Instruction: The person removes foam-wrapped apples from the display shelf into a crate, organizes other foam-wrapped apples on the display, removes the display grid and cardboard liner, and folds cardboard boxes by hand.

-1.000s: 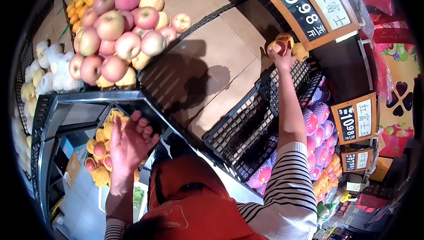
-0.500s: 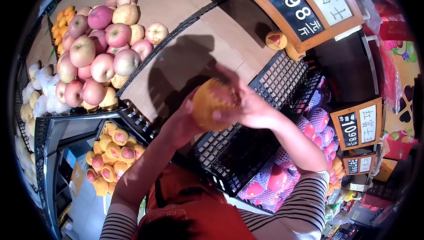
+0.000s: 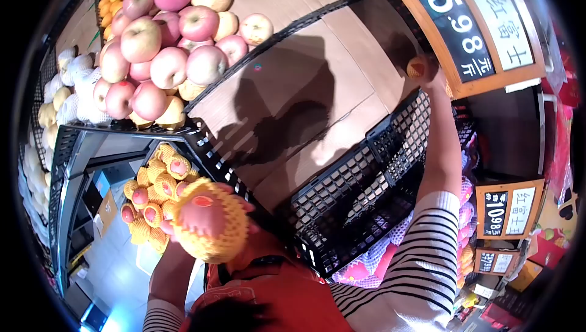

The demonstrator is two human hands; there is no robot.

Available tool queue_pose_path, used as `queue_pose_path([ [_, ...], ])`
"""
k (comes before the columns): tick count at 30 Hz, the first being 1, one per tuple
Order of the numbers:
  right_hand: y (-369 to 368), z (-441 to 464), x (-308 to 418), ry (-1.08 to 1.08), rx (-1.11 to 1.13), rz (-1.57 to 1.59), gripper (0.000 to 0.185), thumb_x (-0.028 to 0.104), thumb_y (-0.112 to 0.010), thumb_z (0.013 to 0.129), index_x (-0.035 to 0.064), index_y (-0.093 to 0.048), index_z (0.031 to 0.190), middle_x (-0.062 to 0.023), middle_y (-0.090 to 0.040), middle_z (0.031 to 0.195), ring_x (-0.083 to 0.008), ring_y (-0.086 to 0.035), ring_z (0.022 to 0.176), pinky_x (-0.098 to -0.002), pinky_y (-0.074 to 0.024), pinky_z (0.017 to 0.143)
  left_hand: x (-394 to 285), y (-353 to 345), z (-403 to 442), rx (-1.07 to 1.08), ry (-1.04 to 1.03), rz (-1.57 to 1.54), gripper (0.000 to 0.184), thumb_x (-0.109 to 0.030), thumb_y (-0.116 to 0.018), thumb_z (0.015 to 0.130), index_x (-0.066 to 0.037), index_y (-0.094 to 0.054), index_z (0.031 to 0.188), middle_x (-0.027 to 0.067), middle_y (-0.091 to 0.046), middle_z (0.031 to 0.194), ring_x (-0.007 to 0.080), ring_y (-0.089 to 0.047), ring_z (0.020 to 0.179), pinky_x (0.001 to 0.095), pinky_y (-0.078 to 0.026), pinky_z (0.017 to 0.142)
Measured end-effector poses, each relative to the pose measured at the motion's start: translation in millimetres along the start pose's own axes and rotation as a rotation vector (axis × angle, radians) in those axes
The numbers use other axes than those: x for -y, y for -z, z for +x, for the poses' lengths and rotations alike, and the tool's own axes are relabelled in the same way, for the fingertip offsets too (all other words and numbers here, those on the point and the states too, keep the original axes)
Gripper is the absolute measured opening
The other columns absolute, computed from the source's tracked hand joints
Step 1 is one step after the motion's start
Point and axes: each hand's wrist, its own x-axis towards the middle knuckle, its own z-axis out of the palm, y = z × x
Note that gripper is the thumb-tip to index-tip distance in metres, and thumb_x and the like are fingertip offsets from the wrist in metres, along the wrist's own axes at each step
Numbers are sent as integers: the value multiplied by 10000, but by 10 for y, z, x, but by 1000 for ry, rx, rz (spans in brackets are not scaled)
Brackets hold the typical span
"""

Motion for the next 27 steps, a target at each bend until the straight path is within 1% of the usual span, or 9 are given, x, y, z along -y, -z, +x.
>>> queue_pose_path([
  [5, 487, -397, 709, -358, -43, 1026, 549, 312, -696, 784, -15, -474, 1164, -102, -579, 1092, -172, -582, 929, -291, -471, 805, -299, 93, -675, -92, -237, 20, 963, -527, -762, 610, -99, -297, 1337, 299, -336, 1268, 544, -388, 1125, 689, -415, 806],
  [6, 652, -547, 915, -618, 159, 1453, 513, 305, -659, 818, -12, -475, 1178, -122, -594, 1066, -177, -609, 915, -293, -506, 760, -354, 81, -786, -70, -186, 4, 937, -514, -754, 632, -101, -296, 1337, 274, -319, 1272, 539, -378, 1135, 690, -412, 814],
  [11, 1391, -1169, 2081, -554, 488, 2311, 648, 552, -332, 910, 24, -372, 1283, -195, -559, 1103, -306, -634, 764, -311, -557, 574, -391, 289, -1520, -171, -246, -184, 852, -602, -597, 728, -97, -308, 1351, 239, -286, 1320, 534, -404, 1122, 675, -367, 857],
  [14, 1789, -1418, 2635, -443, 632, 2309, 691, 593, -329, 889, 19, -384, 1269, -198, -556, 1095, -304, -631, 781, -319, -556, 578, -466, 256, -1779, -119, -299, -204, 710, -575, -422, 842, -79, -338, 1343, 238, -344, 1330, 530, -377, 1155, 689, -268, 931],
  [16, 2046, -1522, 3021, -463, 643, 2241, 698, 599, -311, 886, 14, -395, 1255, -186, -561, 1087, -280, -634, 803, -328, -564, 591, -525, 356, -2081, -166, -348, -161, 833, -664, -469, 770, -62, -348, 1332, 252, -371, 1299, 489, -369, 1185, 705, -248, 935],
  [17, 2112, -1570, 3153, -335, 652, 2179, 686, 580, -312, 895, 7, -389, 1265, -163, -551, 1124, -254, -620, 899, -341, -561, 705, -546, 356, -2176, -200, -366, -160, 881, -698, -483, 739, -55, -352, 1327, 255, -381, 1287, 474, -375, 1186, 710, -239, 938],
  [22, 2334, -1772, 3984, -150, 581, 1872, 673, 520, -351, 916, -10, -312, 1329, -127, -436, 1294, -212, -446, 1189, -347, -370, 1001, -651, 407, -2900, -270, -481, -65, 811, -670, -478, 766, -103, -345, 1331, 206, -421, 1235, 377, -415, 1115, 677, -339, 903],
  [26, 2241, -1912, 4581, -65, 651, 1893, 642, 488, -358, 928, -6, -304, 1334, -121, -429, 1302, -211, -431, 1199, -365, -364, 999, -661, 411, -3454, -335, -587, -61, 879, -739, -459, 725, -117, -339, 1335, 210, -459, 1213, 393, -474, 1043, 642, -388, 874],
  [27, 2187, -1974, 4706, -150, 762, 2016, 471, 345, -393, 963, 32, -356, 1313, -83, -468, 1257, -164, -458, 1152, -312, -380, 968, -631, 425, -3604, -359, -624, -51, 899, -757, -451, 712, -120, -337, 1336, 218, -467, 1209, 403, -485, 1029, 638, -396, 868],
])
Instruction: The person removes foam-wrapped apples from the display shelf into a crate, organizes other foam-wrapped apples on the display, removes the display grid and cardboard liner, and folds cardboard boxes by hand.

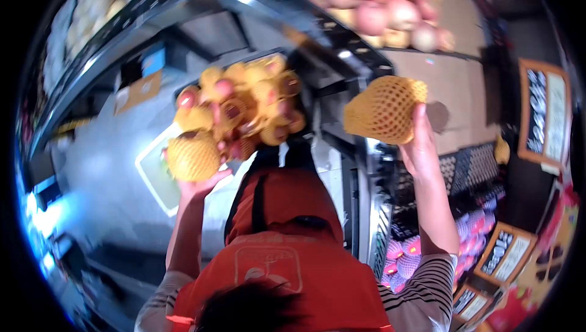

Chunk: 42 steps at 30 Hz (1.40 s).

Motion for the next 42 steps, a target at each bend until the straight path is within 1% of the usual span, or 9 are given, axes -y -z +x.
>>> queue_pose_path([
  [3, -273, 143, -517, -196, 85, 19, 458, 311, -433, 952, 19, -360, 1297, -91, -481, 1231, -175, -498, 1112, -313, -415, 945, -188, 141, -377, -352, -194, 63, 972, -807, -414, 677, -108, -320, 1345, 235, -458, 1226, 434, -461, 1089, 621, -414, 853],
  [10, -756, 340, -2398, -332, 374, -184, 504, 211, -685, 788, -19, -445, 1167, -126, -556, 1086, -209, -548, 998, -301, -443, 835, -405, 879, -1115, -575, -141, 473, 971, -780, -363, 717, -82, -255, 1383, 151, -382, 1360, 314, -431, 1207, 523, -415, 926],
  [13, -1046, 418, -2680, 369, 190, -898, 569, 150, -733, 698, 2, -439, 1162, -169, -533, 1050, -295, -530, 988, -369, -434, 833, -357, 1016, -1190, -589, -38, 518, 936, -716, -445, 737, -79, -231, 1390, 144, -362, 1379, 313, -410, 1229, 504, -372, 983],
  [16, -1207, 773, -2725, 610, 269, -1221, 630, 131, -745, 621, 33, -435, 1160, -191, -497, 1031, -362, -482, 990, -447, -394, 861, -266, 1374, -1010, -508, 68, 572, 785, -571, -495, 831, -80, -240, 1388, 147, -371, 1372, 303, -414, 1231, 473, -365, 1001],
  [20, -1296, 956, -2811, 650, 394, -1537, 630, 162, -737, 581, 58, -448, 1131, -146, -471, 1048, -341, -456, 1008, -442, -364, 862, -60, 1425, -400, -424, 96, 267, 752, -480, -597, 791, -84, -298, 1356, 139, -420, 1327, 277, -455, 1191, 456, -374, 995],
  [24, -1263, 970, -2850, 585, 542, -1565, 640, 136, -722, 589, 36, -419, 1144, -161, -455, 1104, -364, -444, 1030, -445, -375, 884, 71, 1671, -26, -662, 17, 85, 662, -453, -597, 807, -103, -360, 1317, 142, -438, 1292, 315, -469, 1140, 477, -413, 920],
  [30, -1244, 1068, -2912, 190, 287, -1250, 721, 257, -747, 585, 11, -418, 1177, -209, -482, 1086, -377, -476, 1000, -459, -387, 866, 137, 1850, 363, -719, 9, -133, 614, -502, -522, 838, -126, -373, 1300, 132, -436, 1260, 330, -469, 1106, 507, -425, 883],
  [37, -1064, 1192, -3244, 400, 23, -1170, 699, 346, -743, 687, 1, -417, 1201, -219, -484, 1125, -382, -460, 1057, -440, -383, 898, 259, 1891, 496, -867, -64, 117, 828, -721, -387, 784, -91, -346, 1320, 190, -410, 1272, 374, -449, 1125, 553, -394, 926],
  [42, -1019, 1085, -3224, 416, -15, -1111, 716, 382, -733, 700, -17, -403, 1196, -229, -468, 1147, -385, -420, 1115, -445, -364, 935, 188, 2004, 482, -738, 20, -90, 1003, -811, -398, 672, -71, -313, 1344, 207, -340, 1335, 390, -398, 1179, 545, -346, 984],
])
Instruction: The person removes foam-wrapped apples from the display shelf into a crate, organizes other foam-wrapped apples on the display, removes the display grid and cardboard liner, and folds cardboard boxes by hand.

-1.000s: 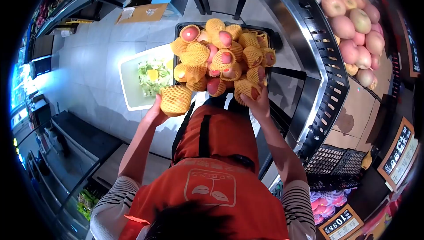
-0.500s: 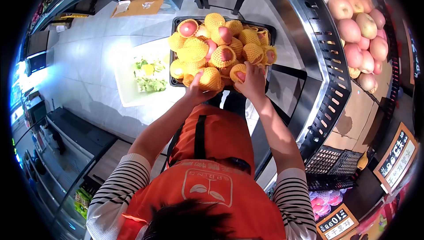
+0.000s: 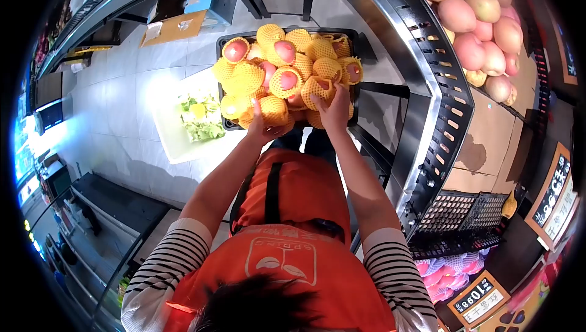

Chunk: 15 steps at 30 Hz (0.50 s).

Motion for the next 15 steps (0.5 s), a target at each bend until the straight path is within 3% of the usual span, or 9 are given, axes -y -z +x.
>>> queue_pose_path([
  [2, 21, -41, -44, 75, -35, 12, 721, 393, -728, 705, -15, -397, 1199, -233, -461, 1157, -391, -405, 1130, -450, -357, 949, -69, -8, -82, -107, 92, -5, 1054, -836, -419, 626, -71, -316, 1343, 200, -331, 1344, 384, -391, 1187, 541, -337, 994],
  [3, 61, -57, -53, 78, -18, -5, 733, 408, -720, 711, -17, -389, 1208, -239, -448, 1183, -401, -403, 1132, -453, -346, 965, -75, -17, -121, -45, 98, 24, 1094, -860, -439, 576, -90, -323, 1344, 193, -328, 1347, 372, -372, 1204, 538, -332, 999],
  [6, 127, -108, -144, 106, -42, 20, 702, 404, -701, 737, -16, -394, 1208, -230, -456, 1185, -390, -422, 1115, -447, -350, 954, -87, -72, -182, -100, 108, -35, 1077, -857, -451, 570, -114, -335, 1341, 191, -322, 1344, 357, -371, 1199, 522, -331, 1006],
  [10, 268, -201, -188, -54, -27, 184, 591, 374, -655, 799, -3, -420, 1189, -199, -507, 1128, -360, -478, 1064, -428, -383, 899, -50, -103, -268, -234, 38, -5, 1013, -803, -539, 591, -159, -311, 1340, 135, -361, 1266, 367, -376, 1181, 551, -348, 971],
  [11, 335, -218, -101, -177, 29, 403, 562, 357, -643, 816, 3, -420, 1192, -186, -518, 1111, -326, -509, 1028, -403, -402, 879, -29, -108, -287, -345, 2, -3, 1012, -808, -552, 564, -141, -362, 1301, 135, -406, 1194, 346, -405, 1141, 537, -360, 962],
  [12, 496, -222, 11, -297, 61, 615, 533, 340, -631, 833, 9, -420, 1194, -173, -530, 1094, -292, -541, 992, -377, -422, 859, -79, 164, -158, -299, 38, 3, 1006, -816, -540, 567, -158, -361, 1306, 140, -413, 1206, 331, -415, 1139, 529, -368, 956],
  [13, 803, -213, 225, -280, 75, 732, 489, 300, -612, 853, 16, -418, 1201, -150, -544, 1066, -243, -561, 944, -342, -437, 831, -96, 220, -166, -336, 39, 6, 981, -817, -518, 587, -182, -354, 1316, 144, -445, 1193, 330, -464, 1095, 516, -376, 942],
  [15, 1641, -238, 523, -199, 96, 993, 452, 223, -562, 894, 17, -371, 1248, -115, -570, 1014, -178, -575, 905, -296, -448, 812, -136, 357, -166, -272, 146, -127, 722, -618, -588, 713, -207, -422, 1283, 147, -507, 1201, 311, -549, 1026, 512, -384, 919],
])
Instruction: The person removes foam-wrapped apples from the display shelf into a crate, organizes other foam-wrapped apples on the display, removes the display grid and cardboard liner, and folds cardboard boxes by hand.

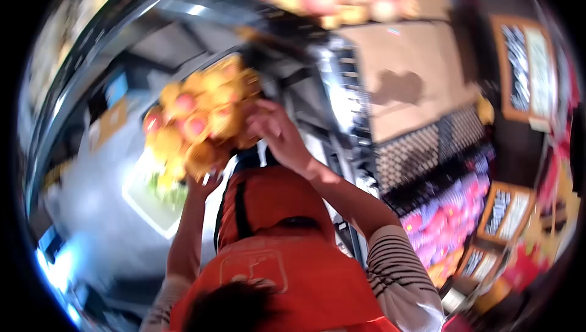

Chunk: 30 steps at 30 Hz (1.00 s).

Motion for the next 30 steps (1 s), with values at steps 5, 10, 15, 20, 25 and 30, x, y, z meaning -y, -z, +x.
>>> queue_pose_path([
  [5, 1504, -484, 1383, 165, -366, -270, 282, 22, -520, 879, 27, -471, 1157, -52, -605, 861, -107, -583, 805, -248, -475, 755, 1146, -1181, -1092, 155, 137, 97, 590, -532, -629, 748, -44, -467, 1039, 151, -512, 998, 293, -489, 932, 445, -409, 880],
  [10, 3898, -980, 1490, 335, -1005, -587, 148, 119, -549, 886, 2, -581, 972, -33, -603, 770, -98, -563, 745, -233, -467, 694, 2081, -2428, -1554, 639, 302, 437, 490, -424, -479, 898, -37, -479, 1198, 50, -545, 1059, 165, -497, 951, 331, -380, 894],
  [15, 6021, -1361, 1463, 127, -1464, -763, 680, 200, -754, 699, 10, -405, 1251, -104, -588, 869, -137, -580, 767, -272, -486, 686, 2537, -3279, -1733, 866, 113, 596, 446, -387, -476, 916, -30, -503, 1183, 60, -565, 1006, 154, -529, 885, 333, -407, 873],
  [20, 6692, -1361, 1607, -278, -1658, -1026, 1012, 381, -807, 581, 106, -243, 1374, -271, -364, 1265, -363, -398, 1165, -385, -348, 986, 2541, -3403, -1565, 708, -21, 712, 374, -330, -447, 931, -37, -554, 1137, 69, -646, 963, 176, -588, 865, 365, -417, 897],
  [25, 7896, -1385, 1401, -395, -1468, -1304, 905, 520, -737, 598, 200, -333, 1342, -180, -361, 1341, -363, -355, 1198, -382, -318, 988, 2313, -3136, -1395, 564, -171, 724, 331, -313, -467, 923, -48, -578, 1086, 41, -659, 930, 162, -596, 867, 348, -429, 863],
  [30, 7876, -1389, 1321, -414, -1280, -1467, 763, 512, -695, 646, 184, -434, 1283, -78, -449, 1319, -292, -402, 1179, -367, -353, 945, 2381, -3009, -1357, 432, -206, 606, 312, -296, -507, 904, -44, -582, 1071, 36, -659, 914, 168, -595, 836, 343, -437, 831],
])
